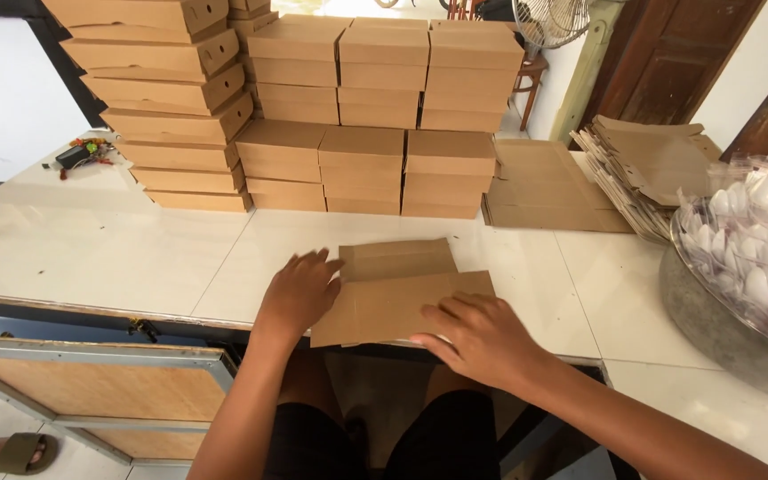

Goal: The person folds flat cardboard sheets into small rectangular boxes by hand, creasing the edges and tucking flaps to form the sides. The finished boxes are placed on a stack of similar boxes on the table.

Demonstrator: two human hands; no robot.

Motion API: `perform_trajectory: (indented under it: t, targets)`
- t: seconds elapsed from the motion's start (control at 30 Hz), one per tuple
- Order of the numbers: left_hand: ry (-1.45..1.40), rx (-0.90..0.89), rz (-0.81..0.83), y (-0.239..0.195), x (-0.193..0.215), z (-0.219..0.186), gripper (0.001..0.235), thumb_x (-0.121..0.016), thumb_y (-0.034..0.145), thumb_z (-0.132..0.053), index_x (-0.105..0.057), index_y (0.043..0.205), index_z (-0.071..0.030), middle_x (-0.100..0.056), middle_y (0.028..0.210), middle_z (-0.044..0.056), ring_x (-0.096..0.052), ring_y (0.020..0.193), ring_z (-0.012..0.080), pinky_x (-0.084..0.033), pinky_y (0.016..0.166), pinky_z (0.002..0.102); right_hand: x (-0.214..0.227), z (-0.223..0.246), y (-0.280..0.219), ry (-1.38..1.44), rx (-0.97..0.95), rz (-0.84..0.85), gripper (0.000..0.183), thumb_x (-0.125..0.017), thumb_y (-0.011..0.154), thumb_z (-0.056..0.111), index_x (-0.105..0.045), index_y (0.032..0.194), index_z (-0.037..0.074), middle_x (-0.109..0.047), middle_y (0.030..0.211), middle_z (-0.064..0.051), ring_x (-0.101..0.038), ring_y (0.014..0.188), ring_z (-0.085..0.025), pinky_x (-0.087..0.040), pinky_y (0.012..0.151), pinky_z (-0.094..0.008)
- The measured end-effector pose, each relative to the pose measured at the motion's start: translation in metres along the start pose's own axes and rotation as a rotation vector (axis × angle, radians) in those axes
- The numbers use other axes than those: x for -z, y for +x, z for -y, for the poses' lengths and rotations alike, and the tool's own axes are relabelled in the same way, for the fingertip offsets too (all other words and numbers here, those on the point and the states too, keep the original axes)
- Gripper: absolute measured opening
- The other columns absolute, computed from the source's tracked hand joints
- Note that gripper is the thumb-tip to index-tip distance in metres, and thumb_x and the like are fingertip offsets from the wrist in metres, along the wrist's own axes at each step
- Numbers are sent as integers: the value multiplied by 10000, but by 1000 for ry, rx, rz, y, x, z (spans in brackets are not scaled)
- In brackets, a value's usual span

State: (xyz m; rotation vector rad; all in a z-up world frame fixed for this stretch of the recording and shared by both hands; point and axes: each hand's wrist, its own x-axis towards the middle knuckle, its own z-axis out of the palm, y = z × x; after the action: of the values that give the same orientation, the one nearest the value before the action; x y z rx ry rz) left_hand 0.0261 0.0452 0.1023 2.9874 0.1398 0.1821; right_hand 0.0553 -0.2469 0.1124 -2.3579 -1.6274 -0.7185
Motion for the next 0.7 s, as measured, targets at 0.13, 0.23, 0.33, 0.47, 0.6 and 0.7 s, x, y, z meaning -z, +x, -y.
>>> perform_trajectory:
  t: [0.13, 0.23, 0.33, 0.47, 0.6, 0.7]
  targets:
    - [-39, -64, 20, 35, 6, -13, 440, -560, 999, -242, -623, 1431, -185, -552, 1504, 171, -493, 1433, 332, -323, 1221, 515, -26, 7, 0, 48, 147, -82, 553, -577, 1001, 508, -589, 1361, 88, -658, 1154, -155, -604, 1199, -347, -457, 1059, -492]
    - [-121, -117, 159, 52, 11, -14, 566, -572, 993, -308, -491, 1540, -187, -368, 1629, 230, -309, 1537, 399, -192, 1269, 574, -30, 4, -2, 132, 89, 82, 678, -503, 1031, 531, -405, 1576, 141, -469, 1501, -215, -397, 1421, -381, -249, 1181, -573]
    - [-386, -159, 229, 55, -3, 2, 736, -478, 993, -606, -443, 1566, -145, -287, 1674, 219, -206, 1579, 387, -61, 1304, 522, -30, 3, -2, 211, -43, 306, 732, -425, 1035, 585, -257, 1635, 200, -332, 1579, -273, -287, 1474, -453, -156, 1193, -642]
    - [-563, -190, 100, 52, -1, 5, 615, -682, 937, -405, -562, 1446, -82, -476, 1522, 225, -363, 1481, 418, -204, 1270, 540, -19, 1, 6, 319, -238, 396, 754, -449, 1029, 585, -229, 1632, 190, -214, 1627, -292, -156, 1517, -496, -70, 1193, -691]
    - [-640, -276, -51, 61, -22, 15, 337, -775, 891, -151, -666, 1184, -24, -701, 1159, 225, -622, 1224, 416, -458, 1102, 537, -1, -11, 16, 434, -402, 465, 843, -511, 982, 604, -156, 1658, 249, -258, 1622, -280, -156, 1522, -509, -15, 1197, -711]
    - [-638, -269, -40, 82, -46, 40, 129, -680, 873, -82, -644, 994, -57, -676, 900, 134, -672, 930, 333, -521, 867, 483, -26, -37, 10, 354, -339, 401, 997, -715, 890, 543, -177, 1661, 213, -492, 1438, -270, -352, 1427, -482, -125, 1188, -690]
